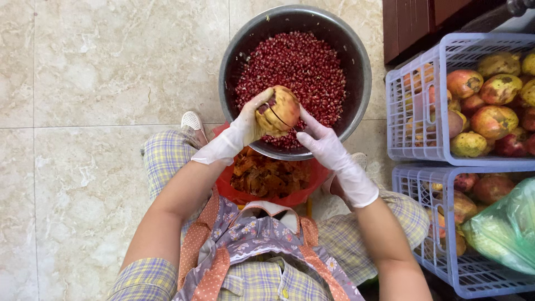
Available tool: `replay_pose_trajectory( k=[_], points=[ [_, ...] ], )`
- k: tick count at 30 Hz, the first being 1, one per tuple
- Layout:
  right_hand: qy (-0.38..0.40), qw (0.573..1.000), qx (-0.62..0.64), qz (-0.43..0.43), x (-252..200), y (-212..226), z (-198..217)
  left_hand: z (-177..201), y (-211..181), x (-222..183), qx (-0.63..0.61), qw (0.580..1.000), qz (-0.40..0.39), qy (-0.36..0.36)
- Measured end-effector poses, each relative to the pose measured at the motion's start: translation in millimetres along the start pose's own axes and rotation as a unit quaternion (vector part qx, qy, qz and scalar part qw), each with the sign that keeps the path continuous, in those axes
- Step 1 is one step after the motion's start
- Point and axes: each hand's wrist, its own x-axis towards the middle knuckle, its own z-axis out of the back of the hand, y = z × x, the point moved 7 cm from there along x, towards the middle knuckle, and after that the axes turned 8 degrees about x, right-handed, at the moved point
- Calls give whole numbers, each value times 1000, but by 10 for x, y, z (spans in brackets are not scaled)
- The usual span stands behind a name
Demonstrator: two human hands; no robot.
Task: The person sits on the floor and uses a knife to cut and separate pomegranate seeds from the rind. The seeds are collected in a large metal bowl, while the rinds are discarded into a red plastic bag below.
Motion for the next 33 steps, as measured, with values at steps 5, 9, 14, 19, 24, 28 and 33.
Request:
replay_pose_trajectory(
  k=[5,9,14,19,24,28,33],
  points=[
    [12,986,-89,140,-63,398,74,58,6,51,-25,998,-9,-51],
    [21,997,-7,-80,-88,205,-79,123,-187,84,126,976,-166,-68],
    [60,987,145,-11,-84,386,-400,133,-334,125,266,902,-306,-147],
    [25,985,172,-1,-42,413,-355,-56,-337,41,302,881,-347,-107],
    [7,982,190,-10,28,247,-340,-180,-396,-164,475,758,-404,-189],
    [-42,994,86,52,93,143,-187,-56,-346,-41,291,887,-328,-147],
    [-40,998,-12,45,88,-56,-41,-40,-244,9,146,970,-175,-84]
  ],
)
